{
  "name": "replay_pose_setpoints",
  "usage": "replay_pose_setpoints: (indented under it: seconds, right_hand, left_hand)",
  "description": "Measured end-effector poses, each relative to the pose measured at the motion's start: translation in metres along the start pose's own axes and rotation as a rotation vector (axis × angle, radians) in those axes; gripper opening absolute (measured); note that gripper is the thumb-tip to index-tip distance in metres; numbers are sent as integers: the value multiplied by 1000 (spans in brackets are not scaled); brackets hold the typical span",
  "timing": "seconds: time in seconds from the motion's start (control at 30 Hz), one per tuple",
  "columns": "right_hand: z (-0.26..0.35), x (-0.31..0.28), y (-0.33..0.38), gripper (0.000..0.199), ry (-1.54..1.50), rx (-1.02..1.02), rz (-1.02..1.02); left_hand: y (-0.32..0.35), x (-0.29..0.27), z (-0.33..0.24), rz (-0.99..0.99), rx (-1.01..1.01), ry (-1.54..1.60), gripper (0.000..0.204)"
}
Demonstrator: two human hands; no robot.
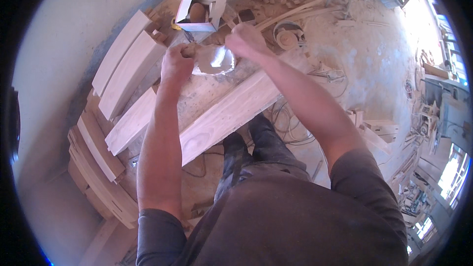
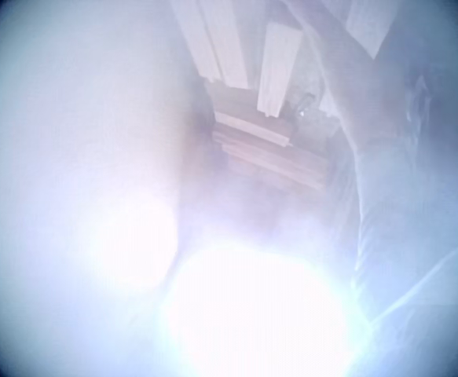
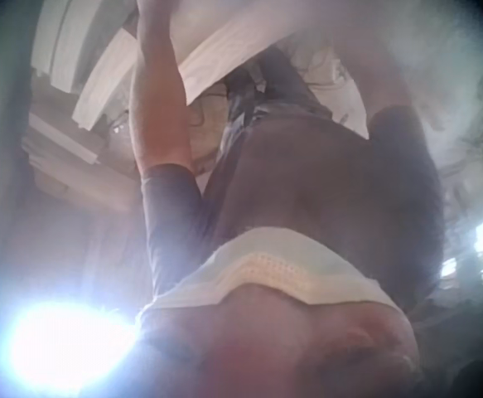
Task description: The person smooths wooden planks with an angle grinder, then uses a hand saw to cut notches, and finally applies a white substance with a brush. The person handles multiple planks one at a time, turning them over and moving them aside during the process.
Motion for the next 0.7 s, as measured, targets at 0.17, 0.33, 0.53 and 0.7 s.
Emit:
replay_pose_setpoints:
  seconds: [0.17,0.33,0.53,0.7]
  right_hand:
    - [-34,-11,9,32,142,86,6]
    - [-18,-36,15,29,-21,45,-22]
    - [-32,-7,30,23,-122,139,-58]
    - [-94,-36,51,20,-508,231,-45]
  left_hand:
    - [-5,4,9,-3,9,-12,30]
    - [3,1,8,35,-29,16,29]
    - [3,3,10,37,5,19,24]
    - [8,-5,15,-67,47,41,34]
Point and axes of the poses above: each hand's wrist, its own y-axis away from the middle knuckle, its own x-axis out of the palm, z = x × y, the point moved 6 cm from there along -y, towards the middle knuckle, and after that the axes turned 7 degrees about -y, right-handed, at the moved point
